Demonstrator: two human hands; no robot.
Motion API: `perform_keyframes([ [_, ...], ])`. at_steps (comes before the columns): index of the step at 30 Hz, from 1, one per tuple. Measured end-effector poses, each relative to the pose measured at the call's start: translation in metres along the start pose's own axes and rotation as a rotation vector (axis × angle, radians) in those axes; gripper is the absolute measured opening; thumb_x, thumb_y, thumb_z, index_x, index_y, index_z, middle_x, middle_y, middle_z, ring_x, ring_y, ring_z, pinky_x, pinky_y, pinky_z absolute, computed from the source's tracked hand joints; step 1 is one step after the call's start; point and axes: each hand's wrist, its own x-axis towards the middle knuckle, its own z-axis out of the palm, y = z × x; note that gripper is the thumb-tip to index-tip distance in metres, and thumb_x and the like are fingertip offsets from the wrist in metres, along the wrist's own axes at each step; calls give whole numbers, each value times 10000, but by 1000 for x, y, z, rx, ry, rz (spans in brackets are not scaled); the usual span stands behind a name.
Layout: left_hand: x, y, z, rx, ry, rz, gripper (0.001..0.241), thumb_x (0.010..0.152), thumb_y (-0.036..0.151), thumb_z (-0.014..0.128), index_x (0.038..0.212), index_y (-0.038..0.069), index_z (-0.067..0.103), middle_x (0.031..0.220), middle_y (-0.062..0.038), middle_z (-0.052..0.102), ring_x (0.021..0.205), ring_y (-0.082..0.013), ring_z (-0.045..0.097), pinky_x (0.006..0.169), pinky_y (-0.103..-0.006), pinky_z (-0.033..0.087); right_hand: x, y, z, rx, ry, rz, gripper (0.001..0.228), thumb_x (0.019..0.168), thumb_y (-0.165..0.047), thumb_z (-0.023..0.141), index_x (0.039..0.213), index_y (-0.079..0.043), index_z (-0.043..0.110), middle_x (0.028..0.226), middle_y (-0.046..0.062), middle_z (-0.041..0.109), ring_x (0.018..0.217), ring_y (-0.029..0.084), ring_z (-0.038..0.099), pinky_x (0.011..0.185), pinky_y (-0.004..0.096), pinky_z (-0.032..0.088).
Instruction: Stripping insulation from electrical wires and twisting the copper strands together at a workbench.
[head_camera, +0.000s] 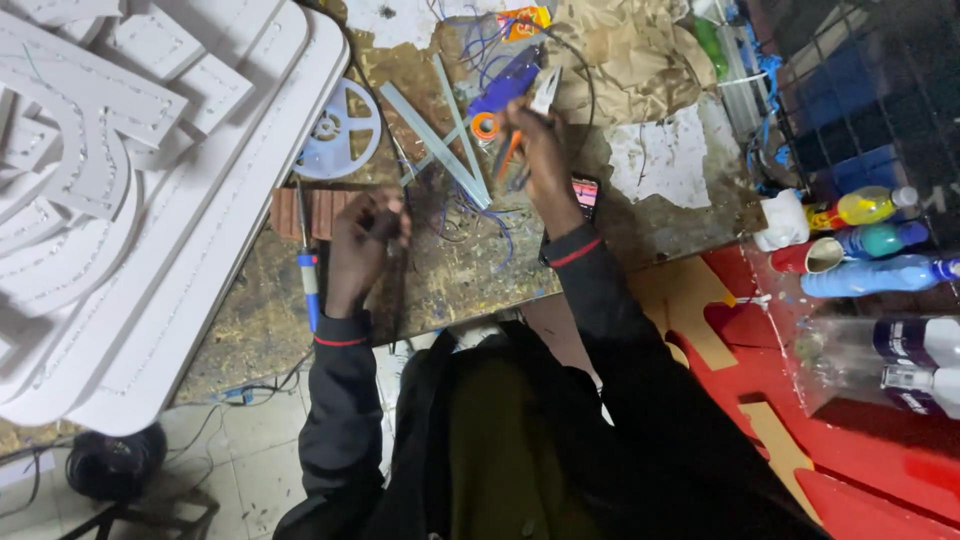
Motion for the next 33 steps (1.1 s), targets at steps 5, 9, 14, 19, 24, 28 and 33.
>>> perform_keyframes([
  [5, 24, 4, -25, -41, 38, 230, 349, 1172, 318, 692, 1390, 46, 678, 1053, -73, 760, 925, -208, 778, 902, -373, 676, 88, 19, 7, 356, -115, -78, 336, 960, -290, 855, 1247, -130, 782, 1462, 206, 787, 1247, 347, 760, 833, 400, 653],
  [9, 26, 2, -45, -62, -114, 187, 233, 1176, 301, 681, 1156, 70, 658, 929, -44, 739, 838, -138, 700, 878, -306, 574, 83, 40, 10, 308, -42, 155, 684, 924, -470, 789, 1364, 53, 814, 1314, 254, 847, 1241, 264, 817, 622, 371, 644],
  [14, 29, -13, -66, 34, -144, -28, 320, 1136, 314, 694, 1356, 84, 722, 1084, -114, 825, 924, -173, 810, 800, -328, 701, 13, 37, 16, 433, -48, 149, 289, 947, -273, 883, 1151, -269, 679, 1425, 199, 809, 979, 168, 780, 563, 253, 509],
  [19, 45, -33, -59, 105, -282, -41, 241, 1147, 173, 709, 1355, 51, 726, 1024, -83, 811, 771, -162, 773, 690, -303, 652, -55, 48, 26, 88, 21, -229, 699, 1012, -79, 835, 1631, -30, 516, 1305, 237, 848, 1197, 299, 851, 829, 352, 718],
  [24, 71, -79, -23, 474, -308, 206, 280, 1054, 152, 819, 1313, 49, 789, 1072, -262, 797, 1025, -518, 795, 857, -627, 636, -81, 58, 2, -281, -159, -440, 534, 1116, -32, 725, 1604, -64, 509, 1199, 203, 870, 842, 253, 861, 532, 230, 566],
  [28, 84, -130, 6, 623, -298, 188, 372, 1006, 179, 821, 1360, 76, 776, 1144, -228, 793, 1100, -534, 772, 949, -668, 623, -113, 80, -5, -233, -208, -475, 471, 1164, -37, 650, 1596, -14, 464, 1233, 255, 826, 926, 216, 800, 814, 269, 642],
  [33, 85, -139, 31, 773, -192, 317, 501, 962, 178, 823, 1435, 20, 774, 1336, -298, 704, 1159, -614, 732, 960, -658, 645, -131, 109, -9, -649, -53, -383, 367, 1128, -447, 751, 1302, -123, 745, 1132, 76, 862, 969, 249, 811, 809, 359, 625],
])
